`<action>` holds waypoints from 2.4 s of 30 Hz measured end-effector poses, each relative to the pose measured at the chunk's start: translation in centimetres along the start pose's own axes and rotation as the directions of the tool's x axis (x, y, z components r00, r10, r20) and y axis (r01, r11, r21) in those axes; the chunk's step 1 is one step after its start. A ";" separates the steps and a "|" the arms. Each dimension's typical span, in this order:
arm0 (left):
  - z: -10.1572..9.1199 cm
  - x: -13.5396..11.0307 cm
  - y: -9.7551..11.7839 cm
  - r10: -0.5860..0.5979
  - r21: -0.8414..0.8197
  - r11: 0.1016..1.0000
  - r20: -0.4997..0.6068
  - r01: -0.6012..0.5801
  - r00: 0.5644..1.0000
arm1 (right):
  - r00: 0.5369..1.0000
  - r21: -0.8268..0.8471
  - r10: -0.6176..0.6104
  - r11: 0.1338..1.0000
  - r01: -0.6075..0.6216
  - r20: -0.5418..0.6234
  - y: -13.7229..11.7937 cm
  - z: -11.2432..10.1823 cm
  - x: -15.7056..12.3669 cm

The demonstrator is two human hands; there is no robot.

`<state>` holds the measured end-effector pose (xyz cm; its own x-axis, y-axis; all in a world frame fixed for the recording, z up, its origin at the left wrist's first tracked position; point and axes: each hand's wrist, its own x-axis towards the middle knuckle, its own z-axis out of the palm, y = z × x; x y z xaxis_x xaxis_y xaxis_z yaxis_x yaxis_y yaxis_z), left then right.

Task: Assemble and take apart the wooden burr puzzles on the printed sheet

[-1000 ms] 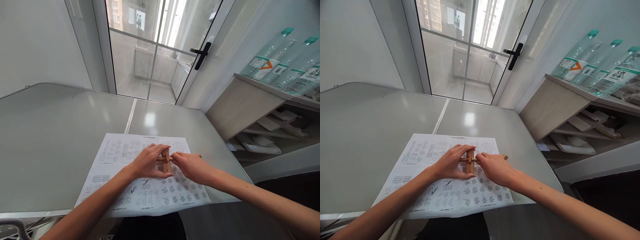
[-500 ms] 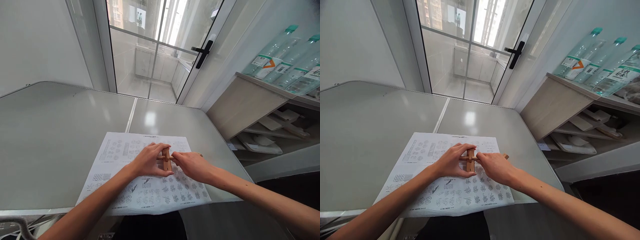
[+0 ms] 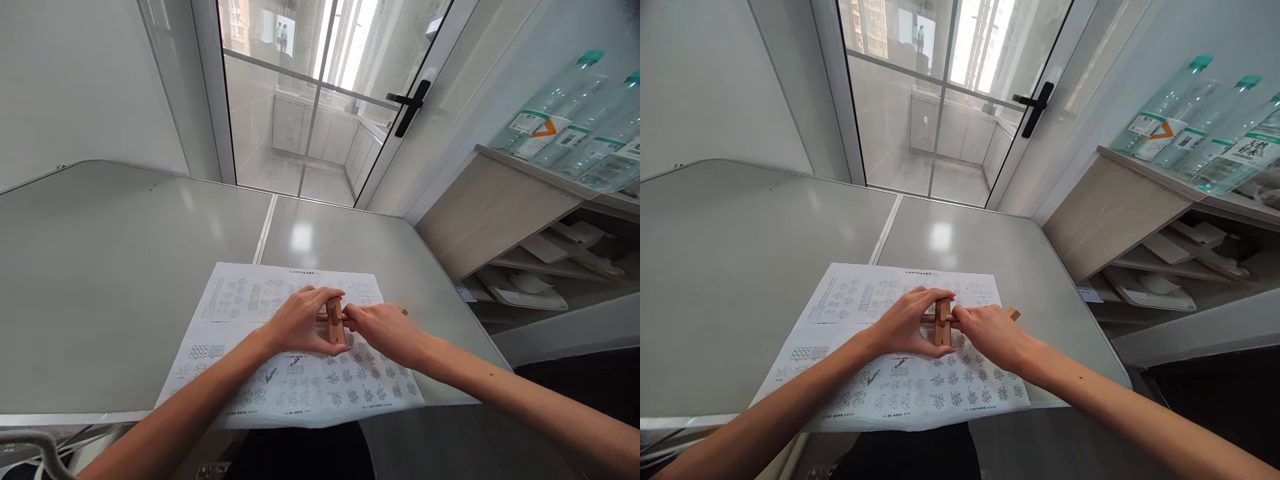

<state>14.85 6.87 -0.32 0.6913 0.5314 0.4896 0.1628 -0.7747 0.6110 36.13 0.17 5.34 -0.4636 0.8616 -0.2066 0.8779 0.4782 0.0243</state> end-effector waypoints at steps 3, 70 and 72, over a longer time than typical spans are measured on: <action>0.0 -0.1 0.0 -0.010 -0.002 1.000 -0.004 0.010 1.000 | 0.999 -0.037 -0.033 0.999 0.034 0.029 -0.2 -0.6 0.0; -0.3 0.2 -3.3 -0.274 0.515 0.736 -0.367 0.440 0.889 | 0.991 -0.122 0.062 0.991 -0.047 0.121 0.8 -1.7 1.0; -0.3 0.1 -3.5 -0.262 0.495 0.756 -0.371 0.428 0.891 | 0.990 -0.126 0.061 0.991 -0.045 0.127 0.8 -1.7 1.0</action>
<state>14.18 9.72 -2.23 0.3125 0.8034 0.5068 0.7675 -0.5279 0.3636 36.14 1.70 6.86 -0.3901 0.8608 -0.3269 0.8758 0.4565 0.1569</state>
